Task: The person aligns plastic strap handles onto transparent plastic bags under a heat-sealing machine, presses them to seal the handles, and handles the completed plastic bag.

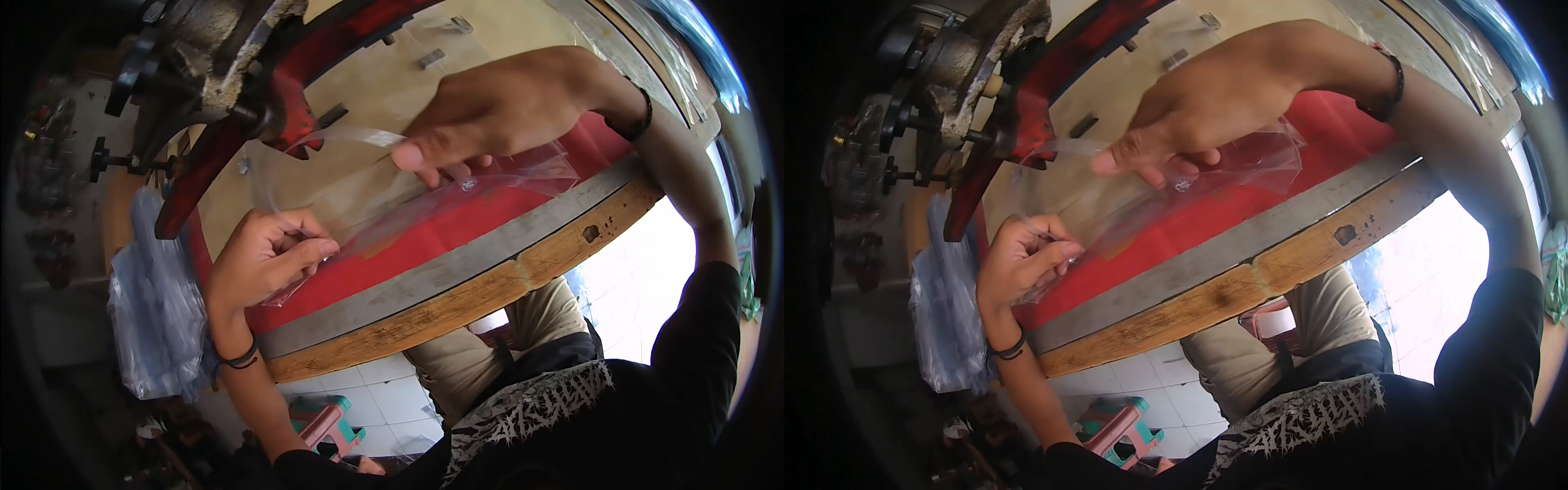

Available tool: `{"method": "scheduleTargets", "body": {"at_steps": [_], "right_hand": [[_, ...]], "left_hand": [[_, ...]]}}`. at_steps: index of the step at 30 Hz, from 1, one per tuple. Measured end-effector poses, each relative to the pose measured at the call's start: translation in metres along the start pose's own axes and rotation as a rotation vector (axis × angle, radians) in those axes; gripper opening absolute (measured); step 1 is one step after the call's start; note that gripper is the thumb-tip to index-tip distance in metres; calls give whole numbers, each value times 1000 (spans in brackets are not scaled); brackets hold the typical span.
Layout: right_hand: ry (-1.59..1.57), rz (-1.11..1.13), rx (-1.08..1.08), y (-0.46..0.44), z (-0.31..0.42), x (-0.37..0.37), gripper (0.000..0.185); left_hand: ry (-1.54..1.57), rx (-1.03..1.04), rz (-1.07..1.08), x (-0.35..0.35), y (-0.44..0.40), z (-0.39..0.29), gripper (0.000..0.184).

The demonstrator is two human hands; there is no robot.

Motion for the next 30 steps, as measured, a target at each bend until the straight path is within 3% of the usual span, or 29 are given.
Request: {"method": "scheduleTargets", "body": {"at_steps": [1,4,7,10,15,21,27,30], "right_hand": [[-3,37,48,0,1,0,43],[272,200,-98,-2,-5,-2,39],[72,176,-110,-5,-12,-6,31],[112,114,-106,-4,-8,-8,27],[44,75,-72,-6,-12,-10,29],[34,101,13,-7,-11,-14,34],[-9,128,25,-7,-11,-13,35],[-6,131,27,-7,-11,-15,34]], "left_hand": [[11,-1,7,0,0,1,10],[29,-12,19,-1,-1,0,11],[16,-56,22,-1,0,-3,12],[7,-54,23,-5,3,-1,14],[-102,3,39,-11,1,9,19],[54,-52,129,-13,-1,15,23],[89,-5,180,-15,-1,13,26],[22,173,173,-15,-6,22,25]]}}
Point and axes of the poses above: each hand's wrist, its own y-axis away from the middle knuckle, its own x-axis out of the palm, z = x × y, the point moved 2 cm from there along -y, towards the middle knuckle, and after that the axes turned 15 degrees about -y, right-handed, at the moved point
